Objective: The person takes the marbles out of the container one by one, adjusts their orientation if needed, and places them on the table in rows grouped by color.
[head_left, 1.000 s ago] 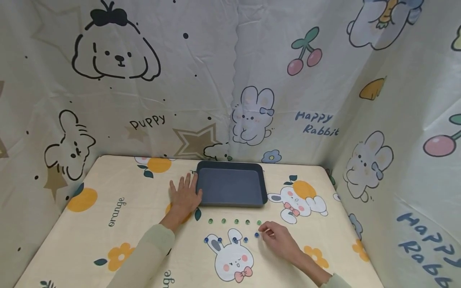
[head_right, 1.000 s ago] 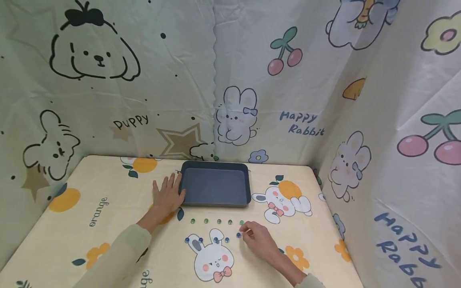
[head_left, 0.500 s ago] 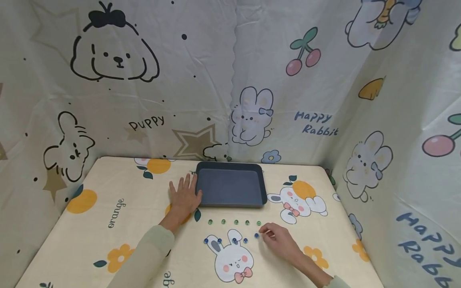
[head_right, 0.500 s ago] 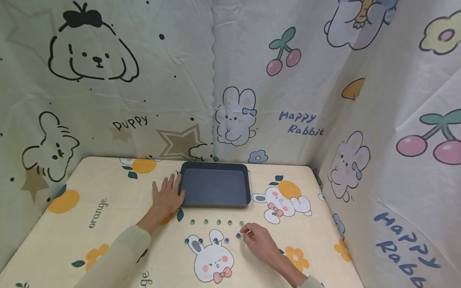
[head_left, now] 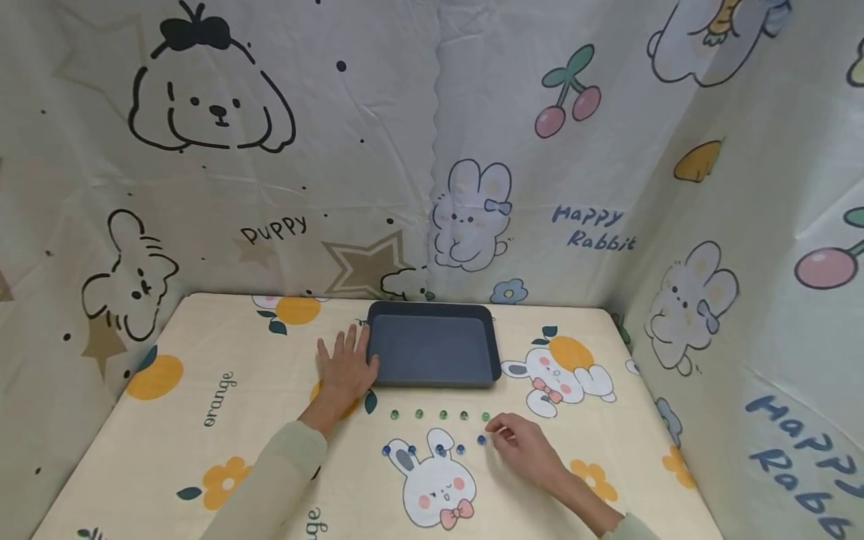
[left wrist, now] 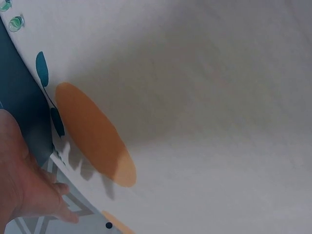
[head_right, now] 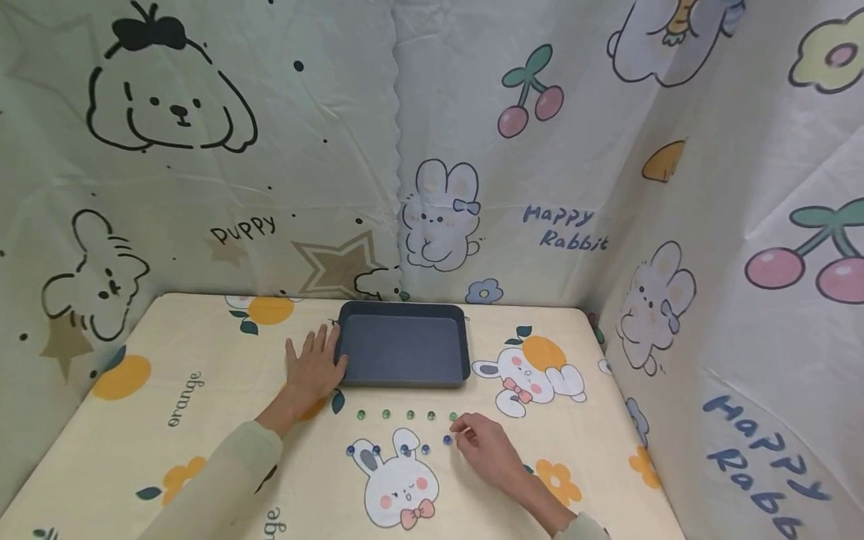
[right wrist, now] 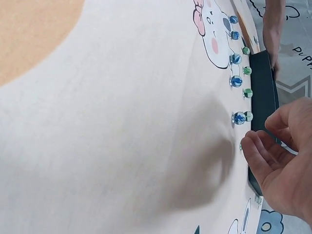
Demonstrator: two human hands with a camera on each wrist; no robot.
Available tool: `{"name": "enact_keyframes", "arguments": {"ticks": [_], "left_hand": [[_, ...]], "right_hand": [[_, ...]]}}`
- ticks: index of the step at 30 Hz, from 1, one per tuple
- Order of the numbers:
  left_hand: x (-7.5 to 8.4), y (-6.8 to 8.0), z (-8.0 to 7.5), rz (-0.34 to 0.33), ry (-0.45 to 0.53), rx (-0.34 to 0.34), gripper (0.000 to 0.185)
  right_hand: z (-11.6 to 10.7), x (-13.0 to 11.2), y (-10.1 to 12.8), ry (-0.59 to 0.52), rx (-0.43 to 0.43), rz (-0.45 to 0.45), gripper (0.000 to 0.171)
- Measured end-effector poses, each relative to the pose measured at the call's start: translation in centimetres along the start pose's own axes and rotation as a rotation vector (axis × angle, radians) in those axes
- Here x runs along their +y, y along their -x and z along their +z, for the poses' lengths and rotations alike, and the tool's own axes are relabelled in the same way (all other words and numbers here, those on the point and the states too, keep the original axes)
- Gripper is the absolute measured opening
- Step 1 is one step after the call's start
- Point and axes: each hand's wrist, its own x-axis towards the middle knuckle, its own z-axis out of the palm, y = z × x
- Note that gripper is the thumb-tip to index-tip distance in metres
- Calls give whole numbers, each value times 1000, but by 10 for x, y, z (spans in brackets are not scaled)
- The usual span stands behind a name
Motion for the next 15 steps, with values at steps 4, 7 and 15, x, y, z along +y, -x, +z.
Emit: {"name": "enact_keyframes", "arguments": {"ticks": [4,7,15], "left_hand": [[-4,-3,-1,0,-9,-5,72],[-6,-3,-1,-6,1,-19,72],[-10,-4,-11,-27,80,-30,68]], "right_hand": [[-7,-2,-5,14,10,-8,13],[-14,-4,-9,28,26,-5,14],[-43,-10,-38,137,106,-10,16]]}}
